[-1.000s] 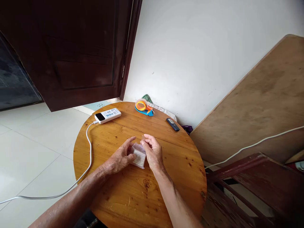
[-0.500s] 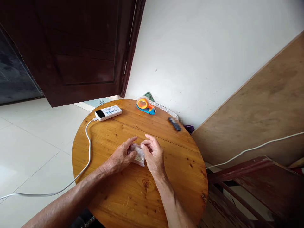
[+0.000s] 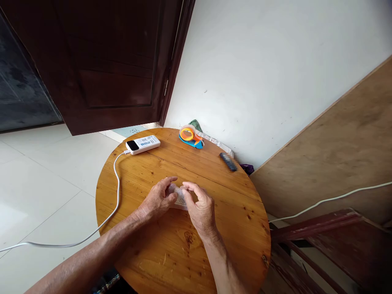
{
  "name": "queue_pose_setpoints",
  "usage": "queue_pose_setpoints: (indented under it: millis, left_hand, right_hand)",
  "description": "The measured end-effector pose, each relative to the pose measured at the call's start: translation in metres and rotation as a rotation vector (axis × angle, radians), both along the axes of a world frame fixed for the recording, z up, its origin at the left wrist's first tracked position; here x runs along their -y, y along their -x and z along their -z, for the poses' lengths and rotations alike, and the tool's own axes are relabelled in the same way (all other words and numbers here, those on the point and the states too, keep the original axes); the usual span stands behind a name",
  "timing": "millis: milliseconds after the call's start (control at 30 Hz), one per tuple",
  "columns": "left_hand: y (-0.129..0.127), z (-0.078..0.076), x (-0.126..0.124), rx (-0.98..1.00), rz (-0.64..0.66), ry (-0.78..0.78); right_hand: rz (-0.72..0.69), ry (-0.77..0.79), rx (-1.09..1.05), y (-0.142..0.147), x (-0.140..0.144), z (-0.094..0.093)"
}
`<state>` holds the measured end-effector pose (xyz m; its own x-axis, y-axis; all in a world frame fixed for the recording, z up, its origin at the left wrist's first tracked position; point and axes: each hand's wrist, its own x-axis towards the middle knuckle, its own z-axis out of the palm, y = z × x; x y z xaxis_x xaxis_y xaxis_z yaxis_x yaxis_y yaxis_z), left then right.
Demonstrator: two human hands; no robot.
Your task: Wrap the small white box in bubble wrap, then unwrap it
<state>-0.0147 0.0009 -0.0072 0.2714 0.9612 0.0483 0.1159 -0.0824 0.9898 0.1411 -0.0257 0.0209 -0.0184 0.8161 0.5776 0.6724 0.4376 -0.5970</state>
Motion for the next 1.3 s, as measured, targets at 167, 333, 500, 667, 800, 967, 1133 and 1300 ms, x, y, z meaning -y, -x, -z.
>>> queue_pose_setpoints:
  millis: [167,333,500,667,800,967,1133,1300]
  left_hand:
    - [0.001,-0.002,-0.002,0.005,0.0,0.015]
    - [0.001,-0.006,-0.003,0.029,0.013,0.046]
    - [0.002,-0.008,-0.004,0.029,0.045,0.047]
    - [0.005,-0.011,-0.004,-0.063,0.059,0.011]
    - [0.005,-0.011,-0.004,-0.038,0.081,0.036]
    - [0.006,-0.009,-0.006,0.036,0.135,0.075]
    - [0.007,-0.008,-0.009,0.076,0.163,0.105]
    - [0.006,-0.01,-0.009,0.044,0.133,0.11]
  right_hand:
    - [0.001,0.014,-0.106,0.002,-0.002,0.001]
    - [-0.018,0.082,-0.204,0.001,-0.001,-0.001]
    - [-0.042,0.223,-0.37,-0.001,-0.003,-0.007]
    - [-0.1,0.278,-0.54,-0.005,-0.011,-0.004]
    - [-0.085,0.258,-0.545,-0.005,-0.015,-0.001]
    - [-0.104,0.267,-0.528,-0.005,-0.016,-0.002]
    - [-0.158,0.237,-0.485,-0.003,-0.014,-0.005]
    - [-0.18,0.269,-0.366,-0.007,-0.008,-0.014]
